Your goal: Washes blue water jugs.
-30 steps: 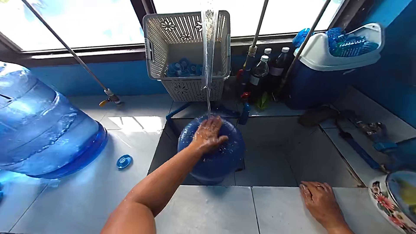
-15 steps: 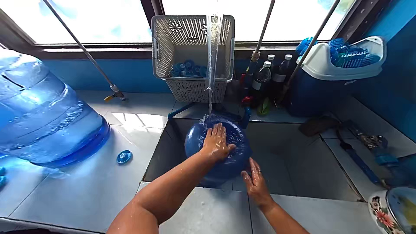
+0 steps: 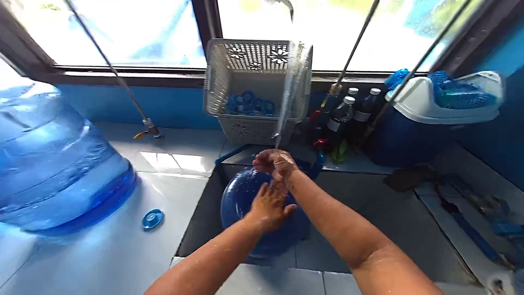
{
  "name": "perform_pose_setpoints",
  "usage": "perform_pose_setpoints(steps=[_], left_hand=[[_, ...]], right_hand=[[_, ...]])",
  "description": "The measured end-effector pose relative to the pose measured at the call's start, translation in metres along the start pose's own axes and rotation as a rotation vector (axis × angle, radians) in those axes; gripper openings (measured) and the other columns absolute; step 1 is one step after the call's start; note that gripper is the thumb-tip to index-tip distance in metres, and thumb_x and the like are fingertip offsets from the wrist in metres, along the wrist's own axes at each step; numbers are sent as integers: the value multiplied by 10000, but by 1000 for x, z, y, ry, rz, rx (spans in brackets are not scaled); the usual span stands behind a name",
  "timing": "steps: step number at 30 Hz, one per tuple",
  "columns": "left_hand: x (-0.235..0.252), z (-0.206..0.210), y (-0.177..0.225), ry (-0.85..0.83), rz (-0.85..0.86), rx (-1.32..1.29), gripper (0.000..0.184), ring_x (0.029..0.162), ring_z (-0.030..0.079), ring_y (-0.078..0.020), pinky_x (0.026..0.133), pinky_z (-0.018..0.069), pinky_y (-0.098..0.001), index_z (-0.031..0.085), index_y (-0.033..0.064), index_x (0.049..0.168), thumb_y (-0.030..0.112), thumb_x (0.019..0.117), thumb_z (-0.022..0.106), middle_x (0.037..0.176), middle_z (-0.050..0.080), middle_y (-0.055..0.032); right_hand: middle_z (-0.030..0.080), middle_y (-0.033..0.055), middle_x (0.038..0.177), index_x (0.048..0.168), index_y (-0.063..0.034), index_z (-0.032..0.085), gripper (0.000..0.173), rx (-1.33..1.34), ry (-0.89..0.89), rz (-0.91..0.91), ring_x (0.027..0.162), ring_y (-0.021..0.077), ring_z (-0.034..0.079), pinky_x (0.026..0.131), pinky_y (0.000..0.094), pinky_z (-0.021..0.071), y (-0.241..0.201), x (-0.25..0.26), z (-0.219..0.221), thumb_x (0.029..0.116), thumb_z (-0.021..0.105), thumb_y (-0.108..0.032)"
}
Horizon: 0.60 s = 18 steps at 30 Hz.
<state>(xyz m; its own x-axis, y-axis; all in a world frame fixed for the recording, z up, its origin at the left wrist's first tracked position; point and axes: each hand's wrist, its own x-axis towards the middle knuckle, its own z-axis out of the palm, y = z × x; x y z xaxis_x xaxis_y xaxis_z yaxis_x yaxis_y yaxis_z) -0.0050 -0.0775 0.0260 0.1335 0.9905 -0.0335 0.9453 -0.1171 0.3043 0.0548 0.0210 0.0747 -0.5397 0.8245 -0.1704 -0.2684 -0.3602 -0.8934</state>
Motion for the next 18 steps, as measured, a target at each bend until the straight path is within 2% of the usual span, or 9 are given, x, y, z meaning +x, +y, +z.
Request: perform_pose_setpoints(steps=[1, 2, 5, 8, 11, 13, 15, 16, 18], left_hand=[[7, 10, -13, 182, 43, 10, 727, 1511, 327, -388, 1236, 170, -611, 463, 43, 1529, 575, 1035, 417, 1592, 417, -196], [17, 12, -21, 232, 4, 26, 710, 1486, 366, -391, 1231, 204, -607, 526, 49, 1479, 581, 1016, 448, 1558, 462, -202], [33, -1, -11, -3, -68, 144, 768, 1559, 117, -450, 1240, 85, -624, 192, -43, 1605, 492, 1071, 332, 1671, 135, -292], [44, 3, -19, 109, 56, 144, 775, 1536, 221, -451, 1219, 121, -676, 328, 12, 1586, 560, 1039, 351, 1649, 285, -233], [54, -3, -26, 100, -116, 145, 934, 1539, 126, -511, 1208, 65, -699, 213, -59, 1595, 662, 1015, 341, 1647, 169, -331], [51, -1, -25, 140, -39, 141, 1016, 1538, 160, -495, 1197, 66, -716, 248, -31, 1598, 750, 952, 309, 1652, 207, -299], [50, 0, -30, 176, -110, 120, 950, 1536, 163, -499, 1171, 54, -763, 283, 4, 1599, 721, 977, 313, 1652, 233, -279], [53, -3, -30, 175, -225, 101, 914, 1545, 99, -505, 1152, 7, -782, 236, 0, 1610, 683, 1007, 304, 1664, 169, -292], [61, -12, -21, 164, -417, 114, 799, 1542, 18, -528, 1119, -16, -819, 166, -14, 1620, 557, 1074, 283, 1667, 56, -326]], right_hand=[[698, 59, 836, 1055, -13, 616, 269, 15, -79, -2, 699, 145, 693, 700, 313, 608, 0, -7, -14, 1056, 357, -87], [724, 73, 822, 1015, 0, 636, 308, -22, -169, -9, 690, 157, 703, 689, 323, 605, -1, -16, -32, 1029, 333, -51], [719, 114, 846, 992, 91, 623, 308, -390, -217, 8, 709, 143, 702, 717, 309, 602, -17, -67, -94, 1005, 318, 47], [673, 238, 1102, 1172, 135, 639, 308, -893, 31, 33, 927, 225, 669, 878, 370, 556, -34, -124, -175, 1030, 381, 44], [679, 267, 1222, 1229, 69, 669, 281, -1235, 513, -157, 1126, 372, 676, 1013, 513, 524, -52, -175, -277, 1035, 484, -15], [605, 319, 1332, 1322, 71, 619, 339, -1459, 824, -149, 1254, 473, 591, 1067, 601, 465, -78, -206, -341, 1029, 499, -52], [507, 345, 1437, 1420, 56, 543, 442, -1615, 990, -5, 1372, 537, 447, 1119, 682, 355, -98, -235, -386, 1030, 573, -150], [462, 350, 1485, 1463, 53, 496, 527, -1646, 1005, 47, 1436, 547, 359, 1170, 713, 241, -101, -242, -404, 1026, 611, -217], [354, 331, 1583, 1541, 54, 375, 673, -1709, 957, 91, 1527, 508, 218, 1235, 675, 92, -97, -244, -431, 1041, 588, -343]])
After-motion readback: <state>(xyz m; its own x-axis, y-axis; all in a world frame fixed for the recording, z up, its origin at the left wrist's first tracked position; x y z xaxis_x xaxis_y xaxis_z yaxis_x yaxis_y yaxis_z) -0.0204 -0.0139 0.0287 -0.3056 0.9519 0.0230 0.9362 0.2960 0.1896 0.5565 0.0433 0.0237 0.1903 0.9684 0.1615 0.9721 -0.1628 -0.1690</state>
